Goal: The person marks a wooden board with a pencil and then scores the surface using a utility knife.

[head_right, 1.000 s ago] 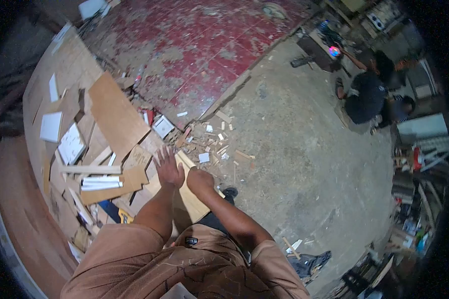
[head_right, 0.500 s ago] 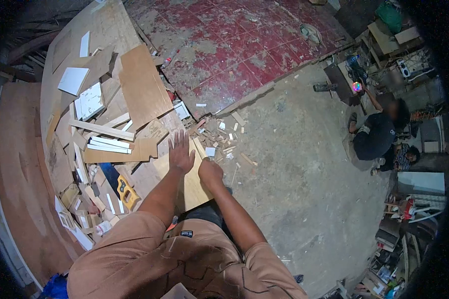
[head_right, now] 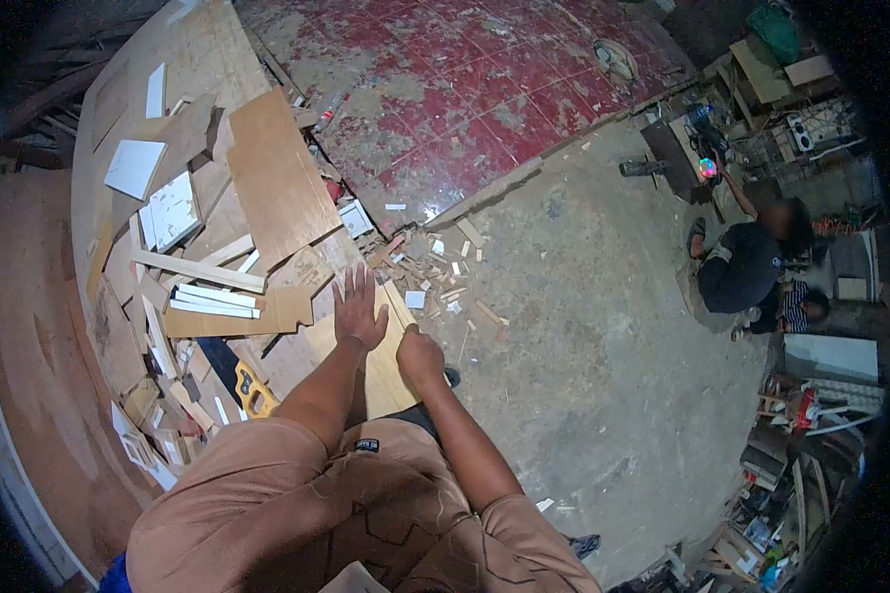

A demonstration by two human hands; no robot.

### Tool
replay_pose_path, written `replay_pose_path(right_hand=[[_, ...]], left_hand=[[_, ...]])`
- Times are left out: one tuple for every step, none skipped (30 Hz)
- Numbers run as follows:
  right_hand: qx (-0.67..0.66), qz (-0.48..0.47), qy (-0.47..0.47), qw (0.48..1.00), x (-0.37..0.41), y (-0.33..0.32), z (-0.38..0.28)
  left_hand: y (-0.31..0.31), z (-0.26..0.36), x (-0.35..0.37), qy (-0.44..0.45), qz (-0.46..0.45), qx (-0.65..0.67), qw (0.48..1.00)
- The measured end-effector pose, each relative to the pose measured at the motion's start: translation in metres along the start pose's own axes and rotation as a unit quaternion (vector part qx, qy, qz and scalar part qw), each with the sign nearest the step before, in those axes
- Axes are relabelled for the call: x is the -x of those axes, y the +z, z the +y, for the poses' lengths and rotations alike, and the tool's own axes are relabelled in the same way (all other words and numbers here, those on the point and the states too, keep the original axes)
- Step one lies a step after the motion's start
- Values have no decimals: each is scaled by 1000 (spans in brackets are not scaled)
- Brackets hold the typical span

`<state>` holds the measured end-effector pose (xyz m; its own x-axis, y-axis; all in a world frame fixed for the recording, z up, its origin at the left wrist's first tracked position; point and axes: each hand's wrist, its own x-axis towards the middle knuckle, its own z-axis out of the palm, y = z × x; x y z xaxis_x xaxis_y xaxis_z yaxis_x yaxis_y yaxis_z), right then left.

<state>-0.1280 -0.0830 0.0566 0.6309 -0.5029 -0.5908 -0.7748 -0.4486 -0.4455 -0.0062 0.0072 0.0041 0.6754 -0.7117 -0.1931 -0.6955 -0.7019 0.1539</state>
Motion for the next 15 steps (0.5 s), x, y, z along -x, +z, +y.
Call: replay_pose_path(right_hand=[[5, -11, -3, 1000, -3, -2, 0], [4, -12, -1, 1000, -6, -4, -2], [4, -14, 2, 1000, -8, -6, -4], [5, -14, 3, 1000, -11, -9, -7], [5, -14, 4, 1000, -12, -11, -10], [14, -19, 6, 1000, -12, -13, -11], [24, -24, 9, 999, -12, -14, -13], [22, -25, 10, 999, -10, -15, -14], [24, -21, -2, 999, -8, -16, -13], [27, -16, -15, 999, -5, -17, -13], [24, -13, -14, 1000, -5, -17, -13], [26, -6, -16, 1000, -5, -16, -13], [28, -1, -18, 999, -4, -14, -12], [27, 2, -18, 999, -5, -12, -11], [25, -4, -3, 1000, -4, -13, -15]], left_hand=[[0, -1, 0, -3, -7, 10, 1000], [-1, -1, -1, -2, -9, 10, 1000], [0, -1, 0, -3, -10, 9, 1000], [-1, -1, -2, -5, -8, 9, 1000], [-1, -2, -2, -4, -9, 9, 1000], [-1, -2, -2, -6, -8, 15, 1000], [-1, -2, -1, -8, -7, 20, 1000], [0, -3, 0, -7, -9, 19, 1000], [0, -4, 0, -6, -1, 29, 1000], [0, -5, 2, -4, 7, 38, 999], [-2, -4, 1, -1, 9, 37, 999], [-3, -4, 1, -5, 6, 36, 999], [-3, -2, 2, -10, 2, 35, 999], [-2, 0, 0, -8, 4, 35, 999], [0, 2, -1, -36, 7, 30, 999]])
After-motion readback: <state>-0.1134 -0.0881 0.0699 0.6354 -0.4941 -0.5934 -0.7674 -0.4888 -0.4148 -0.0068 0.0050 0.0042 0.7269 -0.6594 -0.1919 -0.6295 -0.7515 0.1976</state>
